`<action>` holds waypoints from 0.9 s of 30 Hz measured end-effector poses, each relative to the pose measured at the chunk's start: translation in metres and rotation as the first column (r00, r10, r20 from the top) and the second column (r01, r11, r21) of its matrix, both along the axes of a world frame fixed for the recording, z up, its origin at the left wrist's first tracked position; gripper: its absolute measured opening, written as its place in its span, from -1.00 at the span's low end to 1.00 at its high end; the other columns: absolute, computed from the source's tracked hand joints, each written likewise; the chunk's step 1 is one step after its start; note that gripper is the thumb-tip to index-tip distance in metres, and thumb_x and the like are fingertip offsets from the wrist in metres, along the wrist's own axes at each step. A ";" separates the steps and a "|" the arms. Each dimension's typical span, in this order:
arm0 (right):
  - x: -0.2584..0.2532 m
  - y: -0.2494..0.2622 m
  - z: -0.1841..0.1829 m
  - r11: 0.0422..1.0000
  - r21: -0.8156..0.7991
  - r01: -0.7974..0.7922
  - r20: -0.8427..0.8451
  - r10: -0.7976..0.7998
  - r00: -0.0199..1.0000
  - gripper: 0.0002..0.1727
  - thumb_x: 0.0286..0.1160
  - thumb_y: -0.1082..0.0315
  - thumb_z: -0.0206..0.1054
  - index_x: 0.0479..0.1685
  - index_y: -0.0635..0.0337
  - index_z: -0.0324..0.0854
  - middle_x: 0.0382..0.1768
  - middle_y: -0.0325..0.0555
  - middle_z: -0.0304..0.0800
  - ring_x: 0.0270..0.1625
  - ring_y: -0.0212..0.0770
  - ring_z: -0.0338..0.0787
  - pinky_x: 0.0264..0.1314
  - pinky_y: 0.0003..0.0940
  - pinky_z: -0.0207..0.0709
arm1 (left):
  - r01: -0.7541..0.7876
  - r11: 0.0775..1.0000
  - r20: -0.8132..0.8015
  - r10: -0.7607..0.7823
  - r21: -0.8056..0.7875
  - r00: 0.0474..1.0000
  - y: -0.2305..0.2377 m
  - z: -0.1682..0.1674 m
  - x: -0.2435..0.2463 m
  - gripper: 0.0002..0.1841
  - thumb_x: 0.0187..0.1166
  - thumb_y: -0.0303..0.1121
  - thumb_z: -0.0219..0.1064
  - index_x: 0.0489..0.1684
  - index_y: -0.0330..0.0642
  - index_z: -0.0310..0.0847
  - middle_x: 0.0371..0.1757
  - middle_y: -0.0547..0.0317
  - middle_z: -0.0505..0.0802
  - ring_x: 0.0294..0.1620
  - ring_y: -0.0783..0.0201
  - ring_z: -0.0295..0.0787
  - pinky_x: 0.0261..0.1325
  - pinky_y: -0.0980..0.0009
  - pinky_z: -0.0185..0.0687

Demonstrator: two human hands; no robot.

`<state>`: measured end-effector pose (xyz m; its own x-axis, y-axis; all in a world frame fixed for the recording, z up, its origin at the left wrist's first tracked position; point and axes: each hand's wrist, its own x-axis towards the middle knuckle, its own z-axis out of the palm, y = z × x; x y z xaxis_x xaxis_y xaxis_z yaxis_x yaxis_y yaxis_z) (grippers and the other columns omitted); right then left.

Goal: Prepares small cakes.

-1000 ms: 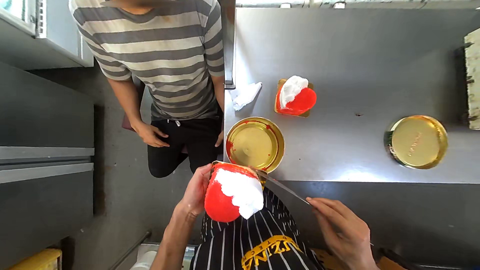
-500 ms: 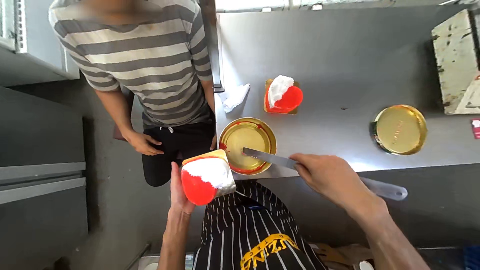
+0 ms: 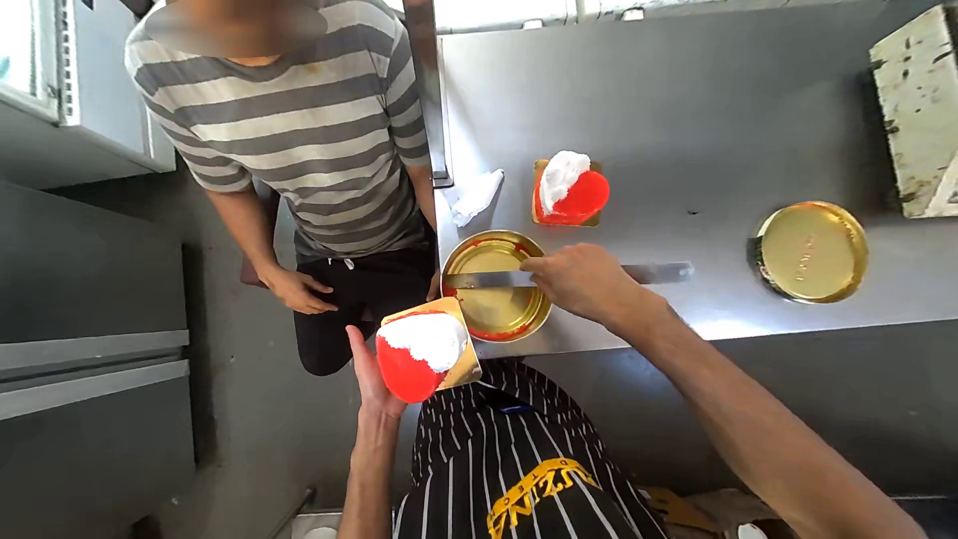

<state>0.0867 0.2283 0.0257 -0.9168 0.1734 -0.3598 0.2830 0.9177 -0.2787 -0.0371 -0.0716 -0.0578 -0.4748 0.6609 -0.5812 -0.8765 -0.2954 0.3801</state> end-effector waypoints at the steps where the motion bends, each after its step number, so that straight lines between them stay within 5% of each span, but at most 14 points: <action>1: 0.001 0.000 -0.001 0.999 0.005 -0.042 -0.017 0.042 0.999 -0.76 0.69 0.36 0.21 0.07 0.10 0.80 -0.37 0.10 0.82 -0.26 0.20 0.84 -0.23 0.15 0.59 | 0.006 1.000 -0.005 -0.006 0.015 1.000 0.000 0.000 -0.001 -0.11 0.29 0.66 0.00 0.13 0.07 0.75 0.01 0.03 0.91 0.04 0.09 0.90 0.02 0.00 0.84; 6: 0.022 0.009 -0.002 0.972 -0.031 -0.232 -0.087 0.228 0.970 -0.80 0.64 0.35 0.26 -0.05 0.05 0.84 -0.43 -0.02 0.82 -0.35 0.08 0.83 -0.28 0.06 0.60 | 0.038 0.999 -0.005 -0.037 0.037 0.999 -0.001 -0.001 -0.004 -0.10 0.25 0.66 0.07 0.16 0.05 0.75 0.04 0.01 0.91 0.07 0.07 0.89 0.07 -0.02 0.83; 11: 0.041 0.022 0.021 0.976 0.052 -0.210 -0.112 0.215 0.970 -0.78 0.63 0.32 0.24 -0.12 0.04 0.84 -0.50 -0.05 0.77 -0.47 0.03 0.78 -0.44 0.00 0.55 | 0.082 0.996 -0.011 -0.081 0.039 0.997 -0.001 0.000 -0.005 -0.09 0.22 0.68 0.05 0.13 0.09 0.78 0.02 0.04 0.91 0.07 0.10 0.89 0.07 -0.02 0.83; 14: 0.043 0.021 0.030 0.986 0.046 -0.160 0.017 0.159 0.987 -0.82 0.58 0.35 0.28 -0.21 0.05 0.84 -0.57 -0.06 0.74 -0.44 0.05 0.78 -0.42 0.02 0.50 | 0.081 0.995 -0.019 -0.080 0.053 0.997 -0.001 0.000 -0.007 -0.11 0.24 0.67 0.07 0.13 0.08 0.77 0.04 0.04 0.91 0.08 0.10 0.89 0.08 0.00 0.83; 18: 0.038 0.011 0.021 0.994 -0.083 -0.067 0.180 0.081 0.980 -0.79 0.63 0.29 0.28 -0.02 0.03 0.84 -0.47 -0.05 0.79 -0.31 0.05 0.80 -0.24 0.06 0.56 | 0.070 0.996 -0.008 -0.070 0.063 0.998 0.000 0.001 -0.007 -0.11 0.24 0.66 0.06 0.13 0.07 0.77 0.04 0.05 0.91 0.07 0.12 0.89 0.06 0.03 0.84; 23: 0.047 -0.011 -0.005 0.969 -0.227 0.098 0.113 -0.073 0.991 -0.70 0.69 0.29 0.25 0.28 -0.04 0.75 -0.40 0.02 0.83 -0.29 0.13 0.83 -0.20 0.15 0.59 | 0.084 0.993 0.003 -0.084 0.078 0.996 -0.002 0.001 -0.004 -0.09 0.23 0.68 0.05 0.13 0.07 0.78 0.03 0.05 0.91 0.07 0.12 0.89 0.07 0.03 0.84; 27: 0.054 -0.034 -0.021 0.940 -0.252 0.230 0.021 -0.233 0.972 -0.72 0.68 0.30 0.30 0.26 -0.01 0.79 -0.37 0.03 0.87 -0.30 0.12 0.85 -0.22 0.16 0.62 | 0.077 0.995 -0.001 -0.077 0.071 0.997 -0.001 0.004 -0.004 -0.08 0.24 0.69 0.01 0.14 0.08 0.78 0.03 0.07 0.91 0.06 0.15 0.89 0.06 0.07 0.84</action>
